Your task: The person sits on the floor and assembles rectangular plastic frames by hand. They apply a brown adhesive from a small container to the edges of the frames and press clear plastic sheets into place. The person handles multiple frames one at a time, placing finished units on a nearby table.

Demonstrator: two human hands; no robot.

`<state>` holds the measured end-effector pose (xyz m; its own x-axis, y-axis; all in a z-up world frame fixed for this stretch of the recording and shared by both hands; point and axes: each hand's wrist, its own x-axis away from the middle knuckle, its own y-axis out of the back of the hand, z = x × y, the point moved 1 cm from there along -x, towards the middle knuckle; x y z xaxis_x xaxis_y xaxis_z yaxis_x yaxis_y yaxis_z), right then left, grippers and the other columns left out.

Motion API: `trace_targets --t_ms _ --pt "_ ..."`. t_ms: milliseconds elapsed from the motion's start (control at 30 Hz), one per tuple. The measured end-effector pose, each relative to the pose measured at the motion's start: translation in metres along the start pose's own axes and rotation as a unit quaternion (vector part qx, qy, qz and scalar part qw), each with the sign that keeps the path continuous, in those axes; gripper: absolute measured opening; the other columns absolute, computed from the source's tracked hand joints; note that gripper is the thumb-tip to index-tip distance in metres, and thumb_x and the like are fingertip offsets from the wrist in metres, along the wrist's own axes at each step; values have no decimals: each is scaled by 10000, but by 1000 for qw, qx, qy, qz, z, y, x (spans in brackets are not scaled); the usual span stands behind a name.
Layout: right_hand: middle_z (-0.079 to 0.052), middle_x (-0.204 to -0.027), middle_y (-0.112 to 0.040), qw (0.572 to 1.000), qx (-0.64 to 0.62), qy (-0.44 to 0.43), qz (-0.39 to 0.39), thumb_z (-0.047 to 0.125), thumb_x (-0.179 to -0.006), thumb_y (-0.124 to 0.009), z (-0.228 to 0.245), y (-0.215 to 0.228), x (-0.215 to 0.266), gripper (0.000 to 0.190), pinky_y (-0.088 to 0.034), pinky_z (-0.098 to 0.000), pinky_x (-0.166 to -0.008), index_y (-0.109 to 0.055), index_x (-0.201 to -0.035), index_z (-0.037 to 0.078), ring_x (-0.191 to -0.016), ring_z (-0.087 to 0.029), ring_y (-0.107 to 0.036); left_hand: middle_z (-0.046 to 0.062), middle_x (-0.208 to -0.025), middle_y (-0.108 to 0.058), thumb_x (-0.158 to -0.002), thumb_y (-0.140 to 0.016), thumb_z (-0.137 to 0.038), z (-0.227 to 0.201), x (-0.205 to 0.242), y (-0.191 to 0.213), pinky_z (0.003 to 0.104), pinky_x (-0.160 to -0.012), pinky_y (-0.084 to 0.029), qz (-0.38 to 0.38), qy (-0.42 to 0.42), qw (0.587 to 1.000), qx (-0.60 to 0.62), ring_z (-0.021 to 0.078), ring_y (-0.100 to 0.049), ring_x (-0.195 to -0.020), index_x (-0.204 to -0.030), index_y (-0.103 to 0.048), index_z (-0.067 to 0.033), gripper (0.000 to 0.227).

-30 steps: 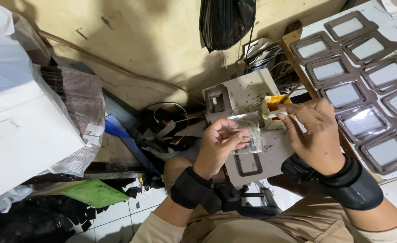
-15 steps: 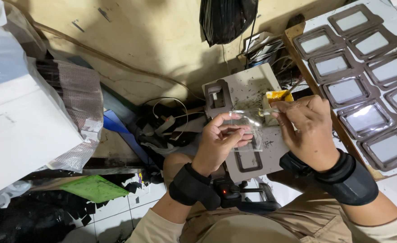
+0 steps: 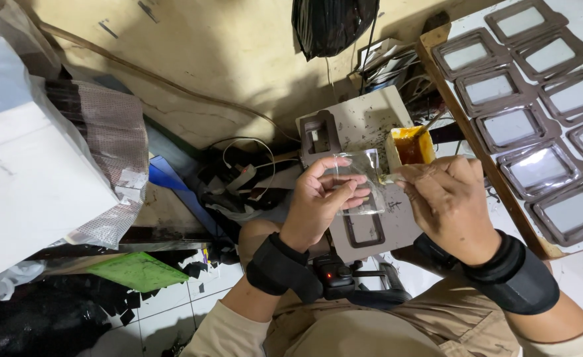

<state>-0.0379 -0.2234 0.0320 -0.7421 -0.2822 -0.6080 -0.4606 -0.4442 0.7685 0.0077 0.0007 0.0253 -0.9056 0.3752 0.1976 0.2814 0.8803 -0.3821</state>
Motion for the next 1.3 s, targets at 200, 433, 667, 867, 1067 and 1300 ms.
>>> trace_targets --t_ms 200,433,667,867,1067,1300 --pt "10 -902 -705 1000 18 15 10 144 -967 -775 3 -1 12 338 -256 -363 -769 -731 -1299 100 -843 -219 -382 310 -1173 -714 -958 -644 -9 -4 -1 -1 482 -919 -653 2 -12 1000 1 410 -755 -1038 -1216 -554 -30 273" --pt "-20 -1020 -780 999 25 19 39 189 -906 -798 6 -3 28 405 -299 -359 -809 -720 -1298 125 -911 -224 -450 325 -1186 -705 -950 -636 -20 -9 -3 -2 485 -926 -650 -23 2 1000 4 386 -758 -1005 -1251 -531 -3 319" --pt "-22 -929 -716 998 17 43 34 171 -964 -745 12 7 17 342 -292 -383 -795 -688 -1285 69 -896 -255 -466 301 -1151 -722 -942 -655 -36 -6 -5 -2 462 -894 -652 -28 7 1000 8 372 -765 -980 -1241 -548 -19 318" --pt "10 -932 -717 999 27 31 6 184 -979 -745 7 9 4 295 -268 -382 -800 -729 -1253 75 -901 -245 -456 313 -1173 -717 -952 -645 -19 -6 1 -6 450 -906 -653 7 10 1000 -6 384 -762 -1016 -1254 -548 -18 318" --pt "3 -947 -727 999 20 18 -45 138 -952 -748 8 12 -10 195 -318 -358 -797 -745 -1145 105 -876 -241 -496 343 -1175 -693 -948 -664 -15 -2 3 -4 481 -870 -637 22 14 1000 -13 405 -737 -1005 -1302 -540 3 376" --pt "-39 -865 -705 995 15 19 -95 75 -942 -741 3 9 -18 43 -376 -355 -784 -755 -970 105 -832 -267 -545 338 -1153 -679 -943 -678 -16 7 3 1 505 -844 -619 46 17 999 -14 409 -719 -1003 -1337 -527 -2 422"
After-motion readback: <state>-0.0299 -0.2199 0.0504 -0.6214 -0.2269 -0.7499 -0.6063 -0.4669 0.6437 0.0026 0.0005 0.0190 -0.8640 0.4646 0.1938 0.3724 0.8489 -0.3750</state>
